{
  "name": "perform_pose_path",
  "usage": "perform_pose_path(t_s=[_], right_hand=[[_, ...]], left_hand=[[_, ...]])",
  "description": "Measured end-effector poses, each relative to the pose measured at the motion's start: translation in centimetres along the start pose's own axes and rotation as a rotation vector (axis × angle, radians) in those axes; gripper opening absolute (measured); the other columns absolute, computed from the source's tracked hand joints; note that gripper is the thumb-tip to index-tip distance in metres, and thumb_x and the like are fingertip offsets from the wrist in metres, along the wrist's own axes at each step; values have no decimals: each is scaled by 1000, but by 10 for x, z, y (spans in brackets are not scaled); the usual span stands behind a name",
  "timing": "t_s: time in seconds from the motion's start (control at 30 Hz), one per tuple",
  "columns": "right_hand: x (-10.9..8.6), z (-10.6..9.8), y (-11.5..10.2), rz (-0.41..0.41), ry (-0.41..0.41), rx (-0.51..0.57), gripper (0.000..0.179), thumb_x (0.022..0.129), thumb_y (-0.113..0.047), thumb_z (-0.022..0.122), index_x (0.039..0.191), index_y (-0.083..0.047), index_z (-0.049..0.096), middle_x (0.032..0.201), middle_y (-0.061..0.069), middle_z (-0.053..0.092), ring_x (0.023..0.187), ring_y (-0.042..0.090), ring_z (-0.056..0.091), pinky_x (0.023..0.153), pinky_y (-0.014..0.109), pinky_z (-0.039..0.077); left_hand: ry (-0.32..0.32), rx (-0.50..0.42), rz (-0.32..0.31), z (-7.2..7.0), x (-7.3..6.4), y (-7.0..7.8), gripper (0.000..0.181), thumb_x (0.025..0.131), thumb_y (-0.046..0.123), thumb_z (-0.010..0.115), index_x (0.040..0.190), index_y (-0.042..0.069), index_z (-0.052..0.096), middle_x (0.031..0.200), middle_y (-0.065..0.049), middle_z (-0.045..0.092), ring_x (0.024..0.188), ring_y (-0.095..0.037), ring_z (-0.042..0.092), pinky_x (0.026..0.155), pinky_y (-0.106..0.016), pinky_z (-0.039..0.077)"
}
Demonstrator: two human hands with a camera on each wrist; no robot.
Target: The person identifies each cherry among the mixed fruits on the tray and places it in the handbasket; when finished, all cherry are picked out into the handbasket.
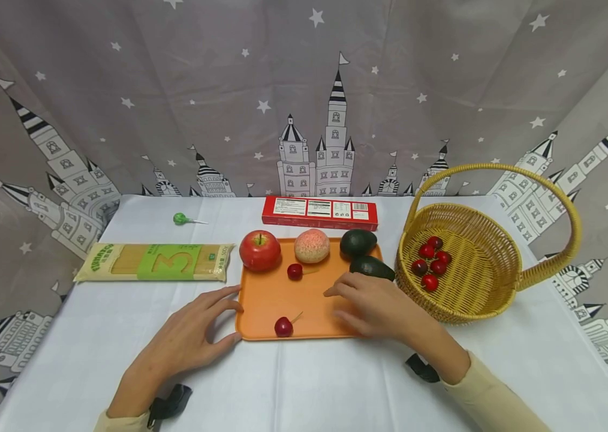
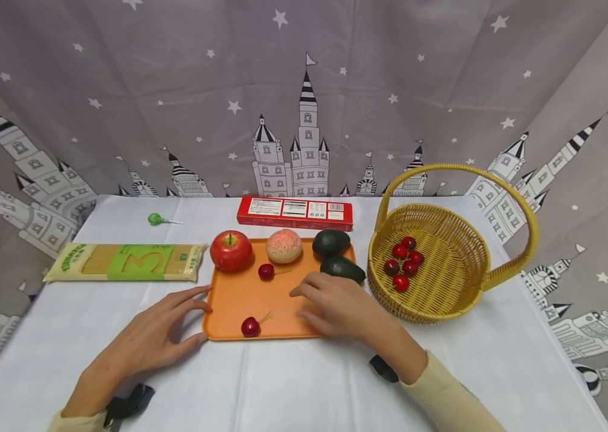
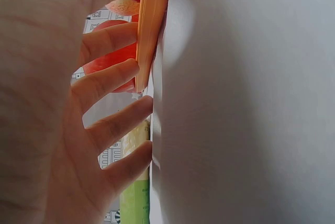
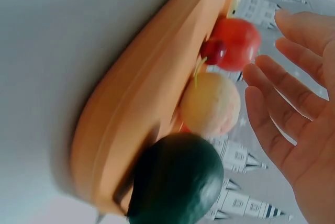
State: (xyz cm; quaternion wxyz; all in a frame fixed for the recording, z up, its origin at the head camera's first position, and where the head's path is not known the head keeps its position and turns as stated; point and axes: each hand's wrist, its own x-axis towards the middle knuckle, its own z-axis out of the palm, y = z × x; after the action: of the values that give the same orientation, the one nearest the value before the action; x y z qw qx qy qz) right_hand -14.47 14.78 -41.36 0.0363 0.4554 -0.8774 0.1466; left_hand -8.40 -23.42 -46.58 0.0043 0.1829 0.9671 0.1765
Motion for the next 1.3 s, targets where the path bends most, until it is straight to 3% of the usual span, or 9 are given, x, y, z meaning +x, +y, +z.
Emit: perform_pose_path(t_s=[0.3,0.7,0.93,1.3], right_hand=[[19,9,-22,-66,-65,6,34,99,-31,78,131,-20,74,125,-2,71,115,15,67,93,28,61],[37,22,-40,-70,-206,28,34,102,-31,77,134,-23,72,132,-3,70,122,14,66,108,34,57],[47,27,-46,-116,-217,1,29,103,-30,76,130,-24,73,130,-4,70,118,15,67,108,34,56],[51,36,-49,-106,-280,35,30,103,-28,76,133,-27,72,125,-7,69,109,11,65,104,28,55]], left_hand=[[-3,1,-4,2,-1,0,42,89,48,85,125,32,71,162,-3,54,146,-33,54,113,-64,50],[-4,-7,-4,3,-3,2,42,89,49,84,124,33,70,161,-2,55,146,-33,54,113,-63,51],[-5,-11,3,2,-2,0,41,89,49,84,124,33,70,162,-1,53,146,-32,53,114,-63,50],[10,-10,18,0,-1,0,40,90,47,83,125,32,70,162,-1,54,146,-32,54,114,-62,51]])
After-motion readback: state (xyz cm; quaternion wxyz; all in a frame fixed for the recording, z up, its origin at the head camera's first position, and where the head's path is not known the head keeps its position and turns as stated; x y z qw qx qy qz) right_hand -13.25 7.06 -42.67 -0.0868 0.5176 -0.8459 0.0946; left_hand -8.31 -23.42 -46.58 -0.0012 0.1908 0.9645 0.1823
